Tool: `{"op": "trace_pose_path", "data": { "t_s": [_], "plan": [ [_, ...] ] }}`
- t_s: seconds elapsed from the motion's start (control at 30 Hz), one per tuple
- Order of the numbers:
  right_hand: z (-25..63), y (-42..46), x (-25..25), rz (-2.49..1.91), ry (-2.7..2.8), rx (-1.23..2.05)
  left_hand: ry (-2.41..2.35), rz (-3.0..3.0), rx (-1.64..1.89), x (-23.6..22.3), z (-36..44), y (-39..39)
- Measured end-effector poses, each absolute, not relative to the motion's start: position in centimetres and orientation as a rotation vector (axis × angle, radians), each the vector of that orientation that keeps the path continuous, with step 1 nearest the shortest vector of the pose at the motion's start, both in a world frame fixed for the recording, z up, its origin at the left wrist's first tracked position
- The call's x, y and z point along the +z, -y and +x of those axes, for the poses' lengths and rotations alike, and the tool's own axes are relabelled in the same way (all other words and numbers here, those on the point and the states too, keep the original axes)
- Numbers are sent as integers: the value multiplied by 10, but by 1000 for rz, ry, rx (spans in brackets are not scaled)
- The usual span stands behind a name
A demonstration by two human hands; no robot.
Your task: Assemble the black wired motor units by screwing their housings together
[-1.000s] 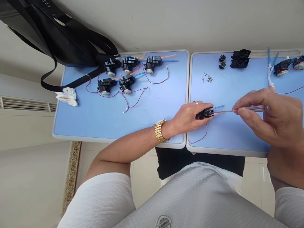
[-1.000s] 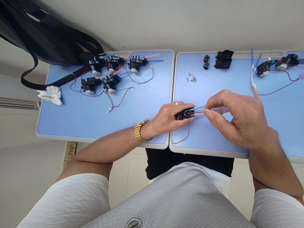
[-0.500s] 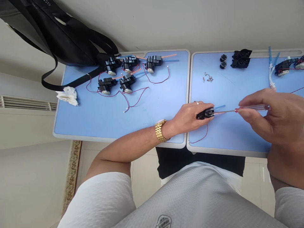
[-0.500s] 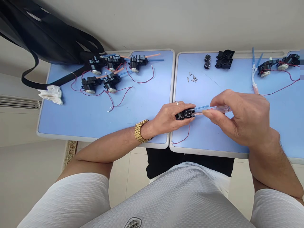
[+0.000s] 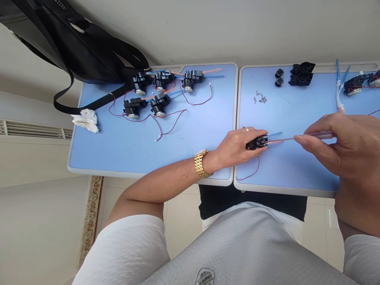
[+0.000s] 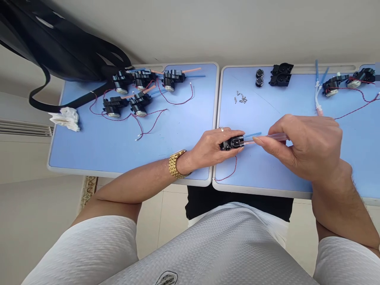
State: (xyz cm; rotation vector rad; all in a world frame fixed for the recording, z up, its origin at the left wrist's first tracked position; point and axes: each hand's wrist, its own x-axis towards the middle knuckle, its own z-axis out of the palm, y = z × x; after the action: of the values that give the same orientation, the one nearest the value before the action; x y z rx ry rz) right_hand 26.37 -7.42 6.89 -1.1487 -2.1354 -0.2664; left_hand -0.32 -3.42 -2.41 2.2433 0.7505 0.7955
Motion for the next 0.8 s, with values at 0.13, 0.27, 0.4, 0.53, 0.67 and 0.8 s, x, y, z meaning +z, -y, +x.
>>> {"op": "trace_pose_path", "data": {
  "t_s": [0.13,0.27,0.4,0.53,0.67,0.8],
  "plan": [
    [264,79,75,-1210,2201,37,-792,2237,742,-23,-4,34],
    [261,86,82,-1258,2164,260,-791,2233,719,-21,-5,34],
    [262,79,78,-1221,2189,-44,-770,2235,732,-22,-4,33],
    [265,69,71,-1071,2127,-265,-761,2234,760,-25,-4,33],
    [264,75,75,-1187,2181,-13,-738,2241,773,-23,-4,32],
    [263,83,81,-1333,2154,213,-759,2190,720,-18,-3,29]
  ]
}}
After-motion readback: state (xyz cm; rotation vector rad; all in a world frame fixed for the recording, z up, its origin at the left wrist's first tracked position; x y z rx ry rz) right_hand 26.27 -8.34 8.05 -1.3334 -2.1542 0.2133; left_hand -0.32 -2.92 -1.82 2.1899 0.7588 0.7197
